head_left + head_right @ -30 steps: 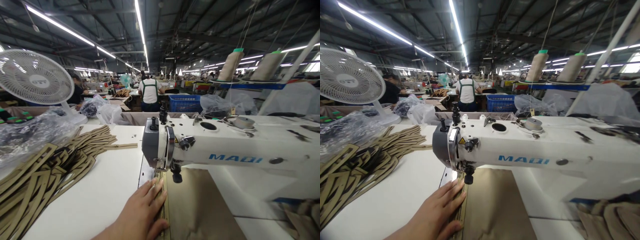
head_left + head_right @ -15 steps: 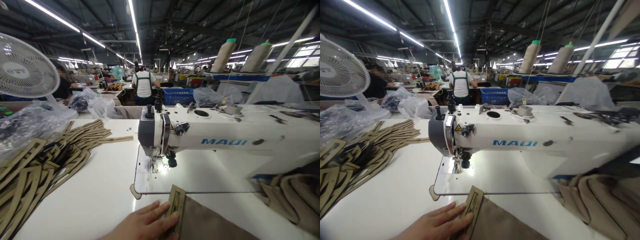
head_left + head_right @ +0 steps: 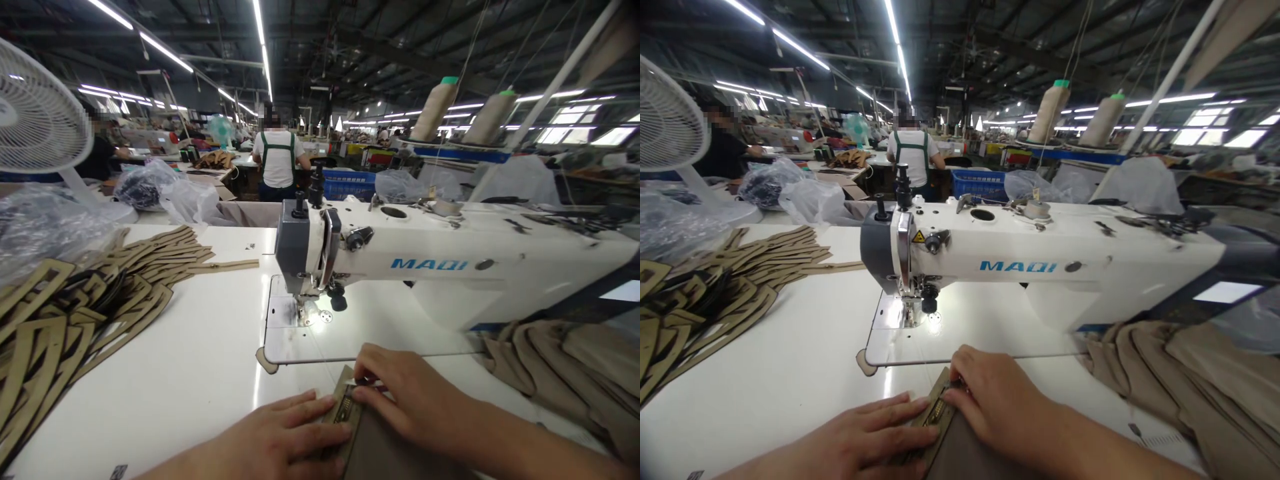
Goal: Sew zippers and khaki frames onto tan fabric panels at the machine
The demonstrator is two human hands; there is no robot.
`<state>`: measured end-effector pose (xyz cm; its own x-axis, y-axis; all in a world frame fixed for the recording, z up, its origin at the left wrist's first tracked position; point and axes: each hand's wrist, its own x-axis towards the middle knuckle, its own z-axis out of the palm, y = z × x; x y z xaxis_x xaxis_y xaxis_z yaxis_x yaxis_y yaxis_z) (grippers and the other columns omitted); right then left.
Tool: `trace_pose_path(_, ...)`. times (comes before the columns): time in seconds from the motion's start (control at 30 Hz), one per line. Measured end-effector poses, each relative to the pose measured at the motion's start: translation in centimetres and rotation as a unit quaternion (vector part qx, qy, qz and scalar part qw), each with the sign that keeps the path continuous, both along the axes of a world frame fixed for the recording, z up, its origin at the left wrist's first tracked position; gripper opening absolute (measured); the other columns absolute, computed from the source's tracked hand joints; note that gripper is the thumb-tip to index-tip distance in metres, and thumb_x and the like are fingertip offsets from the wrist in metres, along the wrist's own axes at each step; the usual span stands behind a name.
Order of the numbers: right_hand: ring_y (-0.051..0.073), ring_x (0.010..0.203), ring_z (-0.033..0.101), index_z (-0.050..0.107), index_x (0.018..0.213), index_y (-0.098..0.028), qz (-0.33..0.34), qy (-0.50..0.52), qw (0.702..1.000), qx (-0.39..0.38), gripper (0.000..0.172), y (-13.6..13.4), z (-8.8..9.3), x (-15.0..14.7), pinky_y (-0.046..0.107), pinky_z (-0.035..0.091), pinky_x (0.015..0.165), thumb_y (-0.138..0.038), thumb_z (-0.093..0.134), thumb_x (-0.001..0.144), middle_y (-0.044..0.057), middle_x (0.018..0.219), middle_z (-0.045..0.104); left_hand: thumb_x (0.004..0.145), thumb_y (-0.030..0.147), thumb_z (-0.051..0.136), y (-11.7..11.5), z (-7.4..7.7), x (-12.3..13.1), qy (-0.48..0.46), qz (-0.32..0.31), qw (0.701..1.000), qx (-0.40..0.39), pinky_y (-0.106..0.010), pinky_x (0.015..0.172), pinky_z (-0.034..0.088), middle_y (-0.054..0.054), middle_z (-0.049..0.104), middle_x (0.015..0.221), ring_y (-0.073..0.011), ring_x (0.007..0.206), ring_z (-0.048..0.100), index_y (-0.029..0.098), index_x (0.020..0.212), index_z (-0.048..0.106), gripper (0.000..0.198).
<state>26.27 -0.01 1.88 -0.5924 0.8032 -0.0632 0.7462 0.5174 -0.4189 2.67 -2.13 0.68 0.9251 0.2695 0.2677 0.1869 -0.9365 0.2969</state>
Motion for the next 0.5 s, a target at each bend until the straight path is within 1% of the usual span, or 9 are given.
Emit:
trace_pose_path(0.07, 0.018, 0.073, 0.055, 0.052, 0.084, -0.017, -0.009, -0.007, 1.0, 0.004, 0.002, -0.2, -0.7, 0.0, 0.029, 0.038, 0.064, -0.016, 0.052, 0.083, 0.002, 0.081, 0.058, 0.091, 0.036, 0.046, 0.0, -2.2, 0.2, -0.038, 0.037, 0.999, -0.002, -0.032, 0.101, 0.041, -0.004, 0.059, 0.125, -0.0216, 0.117, 0.053, 0.027, 0.114, 0.057, 0.028)
trace_pose_path(0.1, 0.018, 0.074, 0.055, 0.052, 0.084, -0.017, -0.013, -0.009, 1.0, 0.005, 0.002, -0.3, -0.9, -0.1, 0.029, 0.037, 0.064, -0.016, 0.052, 0.083, 0.002, 0.082, 0.057, 0.091, 0.034, 0.047, 0.0, -2.9, 0.4, -0.047, 0.058, 0.997, -0.016, -0.03, 0.1, 0.042, -0.003, 0.06, 0.123, -0.0198, 0.113, 0.056, 0.029, 0.111, 0.059, 0.024)
trace_pose_path(0.17, 0.018, 0.075, 0.055, 0.052, 0.085, -0.017, -0.015, -0.009, 1.0, 0.001, 0.002, -0.3, -1.0, -0.3, 0.03, 0.037, 0.065, -0.016, 0.052, 0.083, 0.003, 0.083, 0.057, 0.091, 0.035, 0.047, -0.1, -3.8, 0.6, -0.05, 0.088, 0.994, -0.051, -0.028, 0.098, 0.044, -0.003, 0.061, 0.119, -0.0178, 0.106, 0.06, 0.029, 0.107, 0.061, 0.022)
trace_pose_path(0.27, 0.018, 0.075, 0.054, 0.052, 0.085, -0.017, -0.007, -0.003, 1.0, -0.008, 0.002, -0.3, -0.9, -0.7, 0.03, 0.037, 0.065, -0.016, 0.051, 0.083, 0.002, 0.084, 0.056, 0.09, 0.037, 0.047, -0.1, -3.7, 0.7, -0.046, 0.087, 0.992, -0.072, -0.028, 0.097, 0.046, -0.004, 0.063, 0.115, -0.0176, 0.104, 0.06, 0.029, 0.106, 0.061, 0.022)
trace_pose_path(0.37, 0.019, 0.078, 0.054, 0.052, 0.086, -0.018, 0.015, -0.005, 1.0, -0.008, 0.004, -0.2, -0.9, -1.1, 0.03, 0.037, 0.066, -0.015, 0.051, 0.083, 0.002, 0.086, 0.056, 0.091, 0.034, 0.047, 0.0, -3.4, 0.6, -0.062, 0.071, 0.994, -0.053, -0.026, 0.096, 0.046, -0.001, 0.065, 0.109, -0.0156, 0.101, 0.061, 0.03, 0.103, 0.061, 0.019)
trace_pose_path(0.5, 0.018, 0.078, 0.053, 0.051, 0.086, -0.018, 0.039, 0.004, 0.999, -0.013, 0.005, -0.4, -1.1, -1.2, 0.029, 0.038, 0.066, -0.014, 0.051, 0.083, 0.003, 0.088, 0.054, 0.091, 0.033, 0.048, -0.1, -3.7, 0.7, -0.081, 0.085, 0.993, -0.033, -0.022, 0.087, 0.048, 0.0, 0.066, 0.105, -0.0137, 0.093, 0.063, 0.031, 0.105, 0.058, 0.018)
